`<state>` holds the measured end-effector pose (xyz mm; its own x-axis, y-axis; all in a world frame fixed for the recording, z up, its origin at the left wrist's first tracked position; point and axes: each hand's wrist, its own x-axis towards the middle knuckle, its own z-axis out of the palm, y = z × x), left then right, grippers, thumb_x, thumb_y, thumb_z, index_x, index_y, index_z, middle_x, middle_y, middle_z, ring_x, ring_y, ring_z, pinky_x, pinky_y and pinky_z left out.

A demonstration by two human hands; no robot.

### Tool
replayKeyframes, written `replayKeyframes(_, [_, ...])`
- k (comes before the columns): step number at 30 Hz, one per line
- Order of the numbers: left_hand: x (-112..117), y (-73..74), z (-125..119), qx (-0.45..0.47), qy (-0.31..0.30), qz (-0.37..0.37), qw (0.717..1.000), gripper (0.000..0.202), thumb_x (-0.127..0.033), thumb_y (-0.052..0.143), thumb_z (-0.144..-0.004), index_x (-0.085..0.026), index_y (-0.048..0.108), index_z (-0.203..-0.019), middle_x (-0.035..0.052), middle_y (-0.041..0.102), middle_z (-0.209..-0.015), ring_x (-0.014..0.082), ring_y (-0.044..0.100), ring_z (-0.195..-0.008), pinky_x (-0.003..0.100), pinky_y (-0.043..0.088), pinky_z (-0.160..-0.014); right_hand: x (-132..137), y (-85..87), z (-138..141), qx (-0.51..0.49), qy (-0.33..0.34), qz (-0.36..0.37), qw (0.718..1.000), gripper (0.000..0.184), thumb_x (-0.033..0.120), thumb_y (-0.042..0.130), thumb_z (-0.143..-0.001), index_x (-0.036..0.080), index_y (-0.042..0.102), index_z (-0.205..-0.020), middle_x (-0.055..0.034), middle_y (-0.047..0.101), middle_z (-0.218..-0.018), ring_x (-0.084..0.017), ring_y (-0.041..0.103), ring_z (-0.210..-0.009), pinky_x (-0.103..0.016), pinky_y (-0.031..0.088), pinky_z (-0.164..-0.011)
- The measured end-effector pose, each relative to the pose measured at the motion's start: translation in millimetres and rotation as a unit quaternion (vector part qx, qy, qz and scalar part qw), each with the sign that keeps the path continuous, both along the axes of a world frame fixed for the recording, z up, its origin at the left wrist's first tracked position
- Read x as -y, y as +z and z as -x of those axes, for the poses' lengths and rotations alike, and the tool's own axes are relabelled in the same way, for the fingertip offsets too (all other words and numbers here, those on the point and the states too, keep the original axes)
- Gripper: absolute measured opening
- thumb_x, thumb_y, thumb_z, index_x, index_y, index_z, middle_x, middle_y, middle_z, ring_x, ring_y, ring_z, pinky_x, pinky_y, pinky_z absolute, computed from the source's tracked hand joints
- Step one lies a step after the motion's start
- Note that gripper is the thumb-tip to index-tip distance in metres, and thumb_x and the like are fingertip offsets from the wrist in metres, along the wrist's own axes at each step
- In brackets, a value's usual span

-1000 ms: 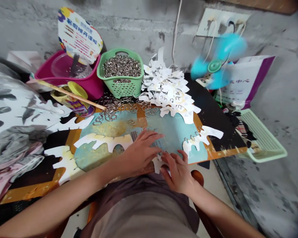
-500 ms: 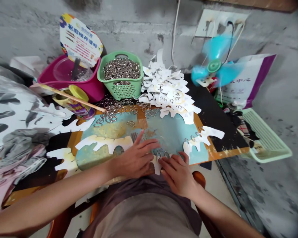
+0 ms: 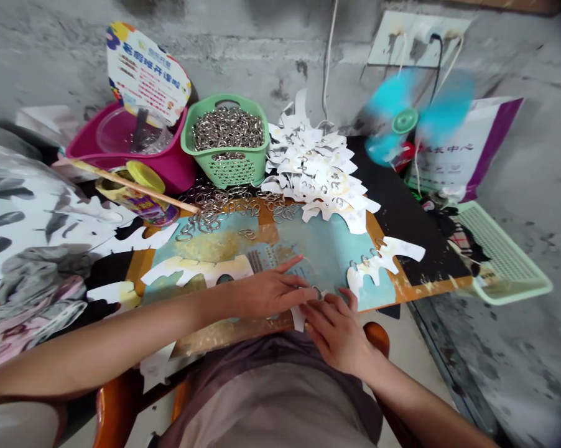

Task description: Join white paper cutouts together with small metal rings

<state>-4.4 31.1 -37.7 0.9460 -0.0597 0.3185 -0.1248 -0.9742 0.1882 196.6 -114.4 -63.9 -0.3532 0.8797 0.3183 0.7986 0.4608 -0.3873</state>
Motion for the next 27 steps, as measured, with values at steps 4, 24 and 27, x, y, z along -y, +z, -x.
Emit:
replayKeyframes(4, [4,-1.4,6,-0.019,0.016,0.028,0.999,0.027,-0.007,0.039,-0.1,-0.01,0.054,-0.122,0.0106,0.073,-0.099,0.0186,0.066,-0.105,0.051,0.035,-0.118,0,0.8,0,-0.014,-0.011,0.004,1.0,0.029,0.018,0.052,-0.096,0.018,0.057,-0.125,-0.0075,0.073,-0.111,-0.027,0.055,-0.105,-0.052,0.025,-0.104])
replayKeyframes(24, [24,8.4,8,-0.051,0.086,0.009,0.995,0.011,-0.026,0.058,-0.096,-0.02,0.06,-0.087,0.0013,0.071,-0.085,0.0203,0.062,-0.115,0.048,0.022,-0.124,-13,10.7,3,-0.026,-0.016,0.04,0.999,0.005,0.025,0.06,-0.093,0.022,0.064,-0.093,-0.0022,0.07,-0.09,-0.023,0.054,-0.094,-0.048,0.029,-0.1])
replayKeyframes(27, [31,0.2,11,-0.028,0.097,-0.042,0.994,0.014,-0.026,0.057,-0.097,-0.019,0.063,-0.086,0.0026,0.071,-0.087,0.0203,0.061,-0.118,0.05,0.021,-0.124,-6,12.6,7,0.021,-0.004,0.027,0.999,0.01,0.027,0.057,-0.096,0.021,0.065,-0.096,-0.0035,0.071,-0.102,-0.023,0.055,-0.098,-0.052,0.025,-0.104])
